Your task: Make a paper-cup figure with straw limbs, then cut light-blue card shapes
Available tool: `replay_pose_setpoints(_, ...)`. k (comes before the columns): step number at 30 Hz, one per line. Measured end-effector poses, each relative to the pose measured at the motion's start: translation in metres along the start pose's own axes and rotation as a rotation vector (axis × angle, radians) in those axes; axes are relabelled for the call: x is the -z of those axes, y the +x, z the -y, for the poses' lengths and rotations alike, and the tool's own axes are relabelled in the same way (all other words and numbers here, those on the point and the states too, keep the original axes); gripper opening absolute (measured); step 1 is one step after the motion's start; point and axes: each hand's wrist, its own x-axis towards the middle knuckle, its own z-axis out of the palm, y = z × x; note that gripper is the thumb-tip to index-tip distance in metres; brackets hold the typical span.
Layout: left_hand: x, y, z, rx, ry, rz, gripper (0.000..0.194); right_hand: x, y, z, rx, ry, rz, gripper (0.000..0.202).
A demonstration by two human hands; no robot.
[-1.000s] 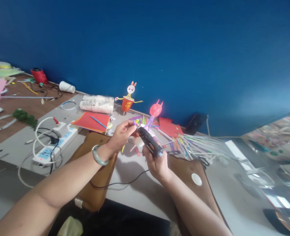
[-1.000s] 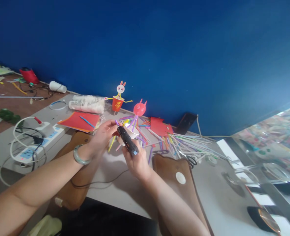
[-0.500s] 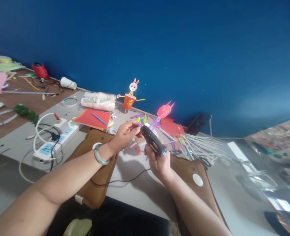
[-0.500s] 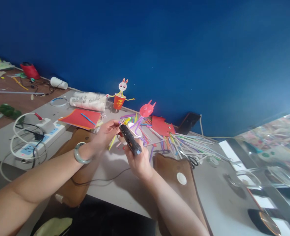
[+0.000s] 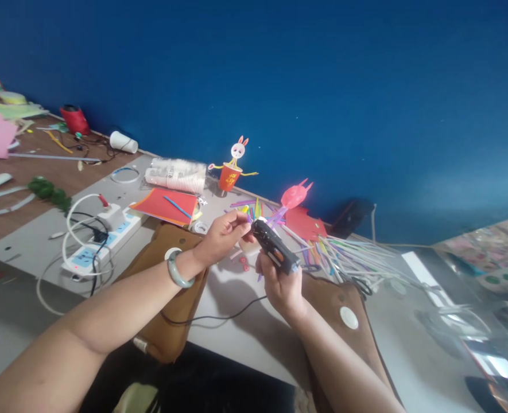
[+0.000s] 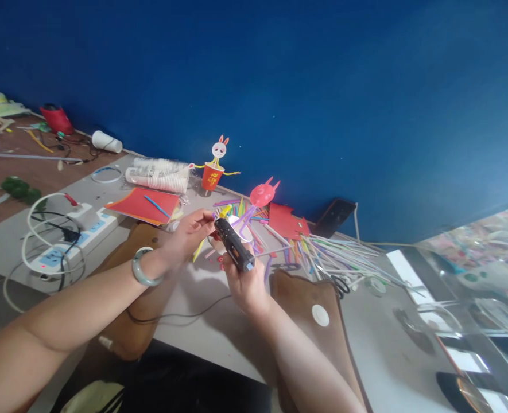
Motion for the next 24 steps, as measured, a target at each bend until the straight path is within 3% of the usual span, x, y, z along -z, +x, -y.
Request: replay_pose_setpoints(24, -0.0024, 0.0005, -0.0048, -0.028, -0.016, -0.008, 0.027, -0.0018, 0.0000, -0.0039, 0.013, -0.023, 0.003, 0.041)
